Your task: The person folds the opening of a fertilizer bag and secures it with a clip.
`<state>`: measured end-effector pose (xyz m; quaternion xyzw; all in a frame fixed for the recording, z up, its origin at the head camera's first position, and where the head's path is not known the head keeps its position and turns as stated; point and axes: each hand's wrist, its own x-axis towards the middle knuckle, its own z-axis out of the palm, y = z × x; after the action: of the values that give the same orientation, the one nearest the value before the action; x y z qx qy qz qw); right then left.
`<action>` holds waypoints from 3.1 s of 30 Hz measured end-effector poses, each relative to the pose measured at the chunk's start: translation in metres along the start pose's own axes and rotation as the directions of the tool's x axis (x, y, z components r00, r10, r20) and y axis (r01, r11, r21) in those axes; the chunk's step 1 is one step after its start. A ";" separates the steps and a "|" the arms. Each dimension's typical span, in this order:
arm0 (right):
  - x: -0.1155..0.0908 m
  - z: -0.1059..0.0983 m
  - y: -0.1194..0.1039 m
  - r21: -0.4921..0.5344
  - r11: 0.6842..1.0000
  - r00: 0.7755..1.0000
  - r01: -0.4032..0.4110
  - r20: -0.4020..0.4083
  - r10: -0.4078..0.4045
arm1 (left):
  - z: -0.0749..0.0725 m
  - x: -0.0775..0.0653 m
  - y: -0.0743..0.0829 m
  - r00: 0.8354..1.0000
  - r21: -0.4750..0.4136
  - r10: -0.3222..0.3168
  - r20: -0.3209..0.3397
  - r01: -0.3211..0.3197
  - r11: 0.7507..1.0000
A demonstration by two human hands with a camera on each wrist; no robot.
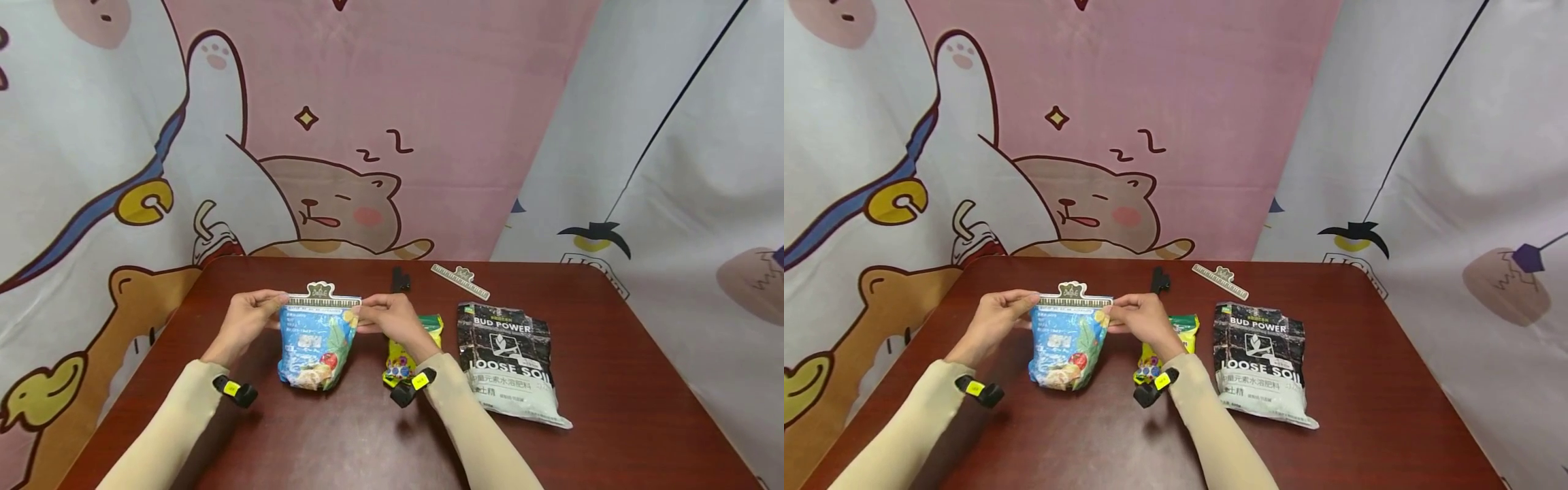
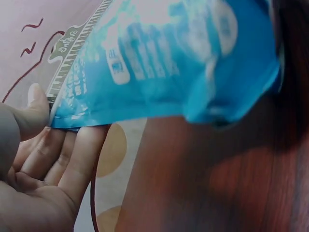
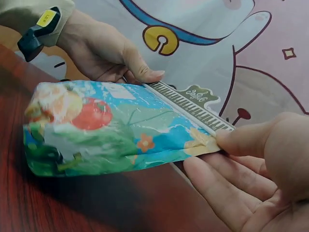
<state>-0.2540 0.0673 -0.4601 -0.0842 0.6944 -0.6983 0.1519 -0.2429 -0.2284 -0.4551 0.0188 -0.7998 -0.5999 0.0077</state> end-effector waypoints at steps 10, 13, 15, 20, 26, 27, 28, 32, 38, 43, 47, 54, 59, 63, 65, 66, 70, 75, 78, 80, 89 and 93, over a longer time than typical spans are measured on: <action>0.024 0.004 0.012 -0.021 0.994 0.994 -0.107 -0.006 0.107 | -0.005 0.014 -0.016 0.996 0.094 -0.087 0.030 0.084 0.992; 0.031 0.006 0.013 -0.031 0.990 0.990 -0.139 -0.002 0.139 | -0.008 0.017 -0.020 0.993 0.123 -0.111 0.032 0.106 0.987; 0.034 0.008 0.015 -0.041 0.987 0.988 -0.154 0.007 0.154 | -0.010 0.019 -0.021 0.992 0.158 -0.124 0.031 0.118 0.980; 0.044 0.016 0.018 -0.044 0.979 0.979 -0.201 0.012 0.201 | -0.016 0.020 -0.023 0.985 0.226 -0.170 0.030 0.159 0.961; 0.047 0.024 0.019 -0.132 0.962 0.971 -0.239 -0.050 0.234 | -0.017 0.022 -0.028 0.979 0.278 -0.201 0.040 0.183 0.943; 0.047 0.025 0.019 -0.146 0.960 0.971 -0.239 -0.060 0.232 | -0.016 0.023 -0.029 0.978 0.282 -0.206 0.040 0.187 0.941; 0.046 0.026 0.018 -0.169 0.957 0.971 -0.236 -0.072 0.226 | -0.016 0.023 -0.030 0.977 0.283 -0.211 0.041 0.191 0.940; 0.046 0.033 0.017 -0.244 0.943 0.971 -0.225 -0.131 0.198 | -0.016 0.024 -0.033 0.976 0.298 -0.213 0.047 0.190 0.936; 0.049 0.041 0.017 -0.365 0.905 0.968 -0.220 -0.199 0.155 | -0.017 0.022 -0.035 0.973 0.350 -0.227 0.043 0.198 0.916; 0.052 0.043 0.020 -0.422 0.882 0.971 -0.209 -0.197 0.136 | -0.016 0.022 -0.034 0.976 0.379 -0.214 0.035 0.186 0.907; 0.051 0.039 0.021 -0.482 0.862 0.986 -0.157 -0.130 0.107 | -0.016 0.023 -0.033 0.980 0.428 -0.193 0.052 0.153 0.891; 0.043 0.024 0.012 -0.563 0.826 0.997 -0.037 0.036 0.068 | -0.021 0.023 -0.028 0.987 0.507 -0.162 0.025 0.127 0.852; 0.037 0.011 -0.001 -0.638 0.770 0.996 0.001 0.071 0.058 | -0.028 0.017 -0.019 0.995 0.561 -0.085 -0.053 0.100 0.822; 0.030 -0.003 -0.007 -0.693 0.721 0.998 0.005 0.046 0.038 | -0.026 0.013 -0.008 0.997 0.540 -0.031 -0.067 0.063 0.839; 0.026 -0.010 -0.010 -0.704 0.710 0.999 0.003 0.034 0.030 | -0.022 0.009 -0.001 0.998 0.510 -0.023 -0.061 0.051 0.859; 0.024 -0.013 -0.011 -0.709 0.706 0.999 0.002 0.030 0.027 | -0.020 0.008 0.002 0.998 0.497 -0.016 -0.059 0.044 0.867; 0.015 -0.025 -0.018 -0.702 0.712 1.000 -0.014 0.008 0.028 | -0.008 0.002 0.016 0.999 0.435 0.006 -0.050 0.016 0.900; 0.003 -0.043 -0.023 -0.668 0.743 0.999 -0.046 -0.011 0.052 | 0.010 -0.003 0.032 0.999 0.372 0.018 -0.031 -0.005 0.928; -0.004 -0.054 -0.024 -0.652 0.756 0.998 -0.060 -0.018 0.064 | 0.020 -0.007 0.041 1.000 0.336 0.017 -0.008 -0.014 0.942; -0.010 -0.062 -0.024 -0.644 0.761 0.997 -0.082 -0.040 0.073 | 0.028 -0.009 0.046 1.000 0.312 0.013 0.008 -0.015 0.950; -0.033 -0.095 -0.017 -0.611 0.769 0.982 -0.188 -0.137 0.131 | 0.065 -0.015 0.060 0.993 0.126 -0.044 0.108 0.031 0.992; -0.043 -0.105 -0.017 -0.586 0.766 0.963 -0.266 -0.189 0.190 | 0.084 -0.016 0.063 0.986 0.020 -0.077 0.151 0.075 0.997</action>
<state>-0.2497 0.1805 -0.4414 -0.0018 0.8938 -0.4191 0.1595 -0.2311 -0.1293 -0.4180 0.0039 -0.8011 -0.5936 -0.0761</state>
